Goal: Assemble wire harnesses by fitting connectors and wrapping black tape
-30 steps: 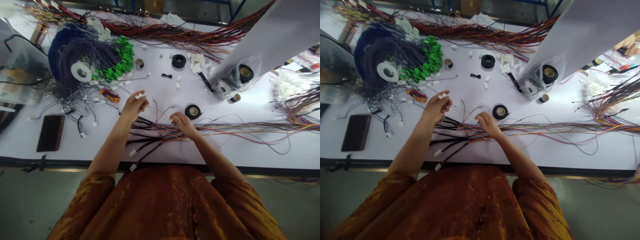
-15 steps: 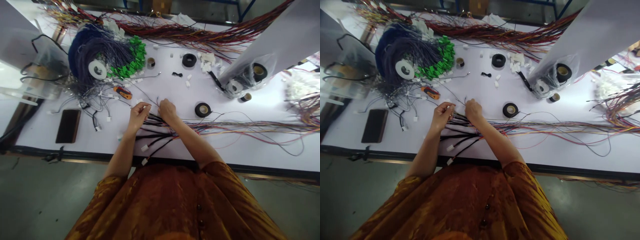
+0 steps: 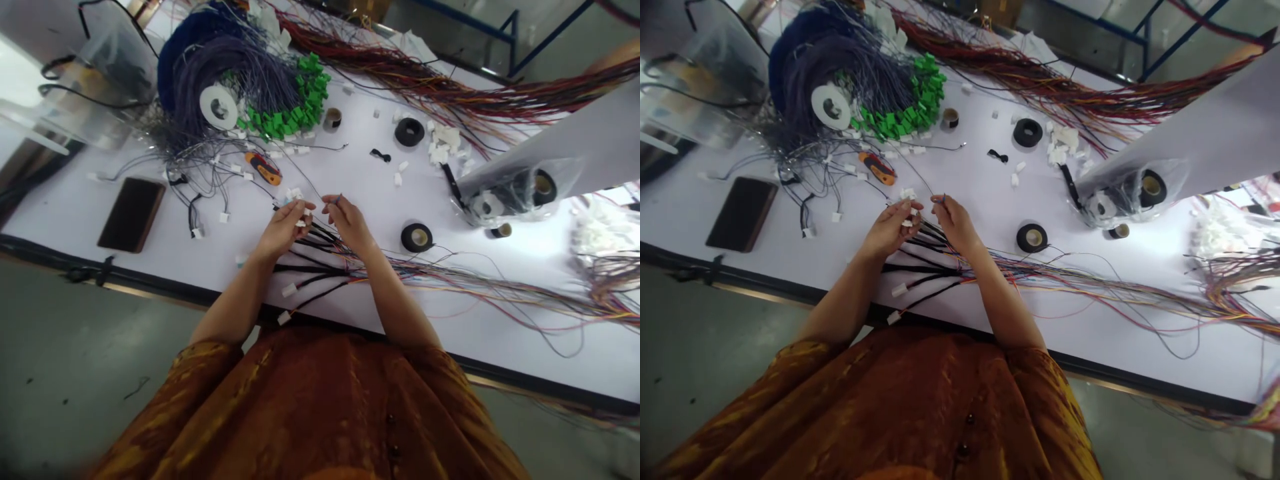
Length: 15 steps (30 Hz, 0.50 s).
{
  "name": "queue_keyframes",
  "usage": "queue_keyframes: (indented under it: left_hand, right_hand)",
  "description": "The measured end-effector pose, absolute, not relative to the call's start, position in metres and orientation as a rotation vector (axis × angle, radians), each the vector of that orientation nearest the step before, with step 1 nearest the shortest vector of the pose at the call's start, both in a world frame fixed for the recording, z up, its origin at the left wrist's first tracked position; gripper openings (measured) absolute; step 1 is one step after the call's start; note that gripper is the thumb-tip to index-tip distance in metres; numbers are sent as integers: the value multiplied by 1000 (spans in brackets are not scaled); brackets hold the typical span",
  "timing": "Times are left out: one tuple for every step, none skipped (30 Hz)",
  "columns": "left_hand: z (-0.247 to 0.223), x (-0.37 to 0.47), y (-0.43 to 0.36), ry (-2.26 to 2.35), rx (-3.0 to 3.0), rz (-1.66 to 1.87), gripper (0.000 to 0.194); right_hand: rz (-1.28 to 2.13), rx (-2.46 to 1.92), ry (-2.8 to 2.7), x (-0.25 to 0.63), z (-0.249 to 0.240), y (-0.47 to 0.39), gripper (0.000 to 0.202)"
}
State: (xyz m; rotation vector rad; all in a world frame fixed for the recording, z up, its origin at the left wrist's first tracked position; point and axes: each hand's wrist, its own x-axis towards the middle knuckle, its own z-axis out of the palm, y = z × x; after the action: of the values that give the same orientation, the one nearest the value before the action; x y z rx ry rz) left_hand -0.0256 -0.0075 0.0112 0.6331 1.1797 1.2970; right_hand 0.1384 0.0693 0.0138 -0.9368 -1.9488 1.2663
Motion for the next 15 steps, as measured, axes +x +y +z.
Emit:
queue_keyframes:
  left_hand:
    - [12, -25, -8, 1216, 652, 1298, 35]
    - [14, -25, -9, 1254, 678, 1300, 36]
    - [15, -24, -10, 1287, 710, 1300, 37]
    - [17, -23, -11, 1315, 742, 1304, 38]
    - [19, -22, -11, 1339, 772, 1309, 39]
    - [20, -21, -12, 1361, 798, 1315, 39]
    - [21, -20, -13, 1381, 821, 1322, 38]
    - [21, -20, -13, 1401, 840, 1327, 37]
    - [20, -19, -14, 1420, 854, 1329, 36]
    - [19, -19, -14, 1436, 863, 1329, 35]
    - [18, -19, -14, 1445, 867, 1327, 36]
    - [18, -19, -13, 1450, 861, 1327, 36]
    - [17, -19, -13, 1451, 844, 1325, 36]
    - [16, -19, -13, 1449, 817, 1323, 35]
    - [15, -19, -12, 1442, 784, 1322, 34]
  right_hand:
    - [1236, -927, -2020, 139, 15, 68, 28]
    - [1202, -927, -2092, 139, 16, 66, 32]
    - [1160, -933, -2167, 139, 17, 65, 36]
    - [1112, -945, -2242, 138, 18, 65, 37]
    - [1066, -963, -2313, 137, 19, 64, 37]
    - [1027, -981, -2375, 135, 20, 64, 36]
    - [997, -996, -2421, 134, 21, 63, 34]
    - [986, -997, -2450, 133, 22, 63, 33]
    - [1002, -988, -2452, 132, 23, 62, 31]
    - [1041, -976, -2423, 131, 23, 62, 28]
    - [1093, -969, -2365, 131, 23, 61, 24]
    - [1148, -968, -2282, 131, 23, 60, 19]
    - [1199, -972, -2193, 131, 23, 60, 15]
    - [1238, -977, -2109, 131, 23, 59, 12]
    - [1262, -977, -2043, 132, 23, 58, 11]
